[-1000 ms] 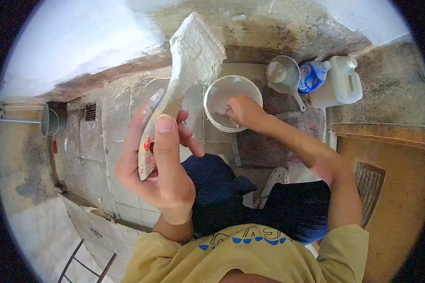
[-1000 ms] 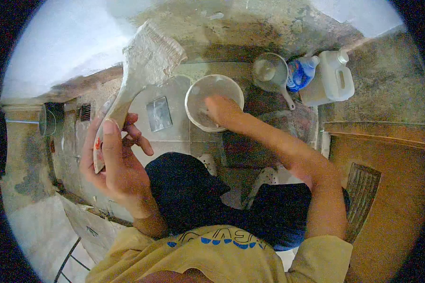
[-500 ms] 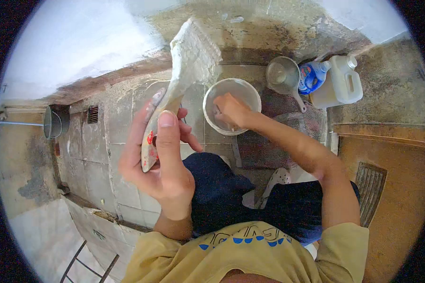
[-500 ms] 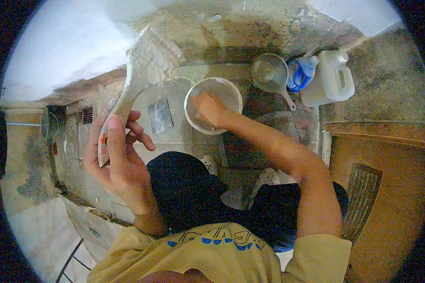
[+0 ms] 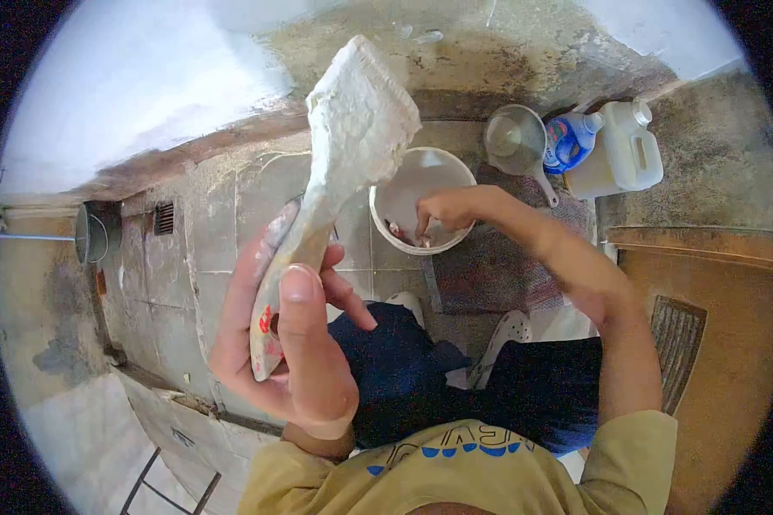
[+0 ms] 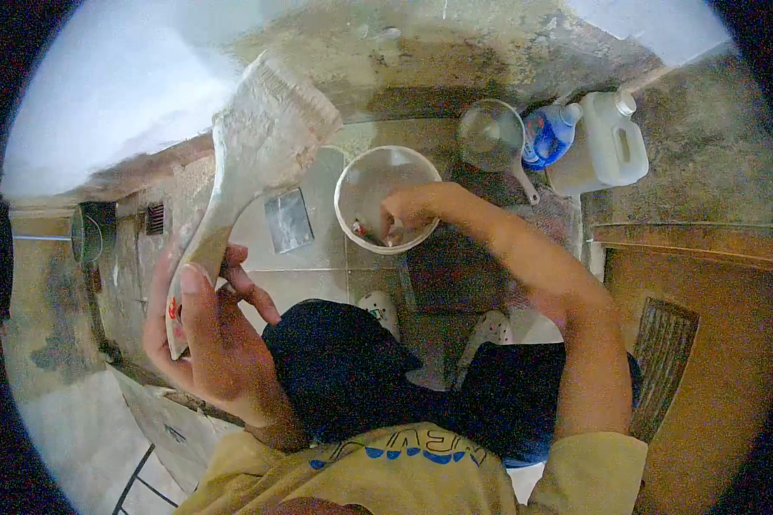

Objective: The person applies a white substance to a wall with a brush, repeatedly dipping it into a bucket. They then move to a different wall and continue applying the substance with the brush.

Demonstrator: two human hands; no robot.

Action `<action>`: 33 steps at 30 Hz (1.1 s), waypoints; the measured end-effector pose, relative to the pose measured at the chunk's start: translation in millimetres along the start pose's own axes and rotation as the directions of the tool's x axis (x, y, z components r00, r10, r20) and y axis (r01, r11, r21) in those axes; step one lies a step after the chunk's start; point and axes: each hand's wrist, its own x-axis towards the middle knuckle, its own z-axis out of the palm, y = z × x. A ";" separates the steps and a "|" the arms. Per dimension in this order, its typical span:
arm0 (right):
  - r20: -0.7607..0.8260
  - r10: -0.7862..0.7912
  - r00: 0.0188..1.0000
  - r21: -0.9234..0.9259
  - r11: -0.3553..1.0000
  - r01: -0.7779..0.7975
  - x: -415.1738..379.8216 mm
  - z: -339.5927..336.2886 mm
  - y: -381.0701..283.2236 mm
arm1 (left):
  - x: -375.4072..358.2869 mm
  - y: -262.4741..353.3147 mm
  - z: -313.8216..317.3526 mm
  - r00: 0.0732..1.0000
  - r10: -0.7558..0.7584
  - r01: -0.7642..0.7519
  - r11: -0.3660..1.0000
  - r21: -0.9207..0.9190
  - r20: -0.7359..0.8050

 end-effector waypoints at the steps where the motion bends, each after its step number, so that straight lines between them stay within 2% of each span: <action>1: 0.034 -0.048 0.998 -0.058 0.997 0.050 7.4 0.9 -0.7 | -0.5 -1.6 -0.2 1.000 0.011 -0.010 0.999 0.033 -0.028; 3: 0.067 -0.090 0.994 -0.123 0.987 0.098 12.4 -0.6 6.1 | 1.0 -2.2 -0.9 0.998 0.031 -0.028 0.998 0.060 -0.057; 5: 0.002 -0.216 0.976 -0.292 0.934 0.207 11.3 -1.6 10.3 | 2.6 -1.4 -3.6 0.999 0.044 -0.042 0.997 0.060 -0.028; 9: -0.097 -0.228 0.969 -0.241 0.950 0.199 2.1 -5.7 14.6 | 1.5 0.1 -4.3 0.999 -0.001 0.003 0.999 0.048 -0.041; 11: -0.267 -0.098 0.959 -0.289 0.957 0.017 -1.1 -7.6 14.7 | 2.0 -1.1 -4.4 1.000 0.026 -0.025 0.999 0.039 -0.012; 12: -0.266 -0.098 0.959 -0.288 0.957 0.018 -7.6 -12.0 5.3 | 1.9 -1.0 -3.2 1.000 0.024 -0.024 0.999 0.039 -0.012; 14: -0.361 0.045 0.932 -0.232 0.963 -0.137 -20.6 -16.1 -8.4 | 1.2 -0.4 -0.1 0.998 0.021 -0.018 0.998 0.054 -0.054; 15: -0.358 0.046 0.933 -0.232 0.963 -0.137 -18.0 -13.1 -3.9 | 1.8 -1.3 -0.5 0.998 0.018 -0.015 0.998 0.054 -0.055; 17: -0.527 -0.007 0.850 -0.260 0.953 -0.154 -11.2 -5.4 2.7 | 2.1 -2.3 -2.8 0.999 0.021 -0.021 1.000 0.021 -0.027; 21: -0.578 0.000 0.816 -0.260 0.948 -0.184 -5.3 -0.7 0.9 | 2.2 0.1 0.8 1.000 -0.017 0.018 0.999 0.041 -0.025; 24: -0.605 0.043 0.795 -0.203 0.957 -0.207 1.0 4.1 -5.5 | 3.2 -0.1 3.8 0.999 0.019 -0.017 0.998 0.064 -0.037; 26: -0.593 -0.068 0.802 -0.326 0.932 -0.161 5.9 2.4 -12.9 | 3.5 1.4 2.8 0.997 -0.070 0.071 0.997 0.015 -0.034; 27: -0.596 -0.070 0.800 -0.324 0.932 -0.160 6.8 1.5 -19.0 | 3.5 0.8 3.0 0.997 -0.068 0.069 0.997 0.018 -0.031; 28: -0.626 0.090 0.775 -0.071 0.983 -0.172 7.7 0.8 -25.6 | 3.9 -1.1 2.6 0.999 -0.049 0.049 0.999 0.007 -0.022; 29: -0.612 0.250 0.750 0.185 0.968 -0.171 7.5 -0.8 -32.0 | 4.3 -2.2 2.3 0.999 -0.029 0.029 1.000 -0.003 -0.014; 31: -0.653 0.222 0.724 0.125 0.975 -0.186 27.5 8.9 -10.4 | 4.0 -1.7 2.6 0.999 -0.024 0.024 1.000 -0.005 -0.025; 33: -0.694 0.192 0.694 0.062 0.976 -0.208 24.4 4.8 -15.3 | 4.6 -2.5 2.5 0.999 -0.017 0.016 1.000 -0.013 -0.033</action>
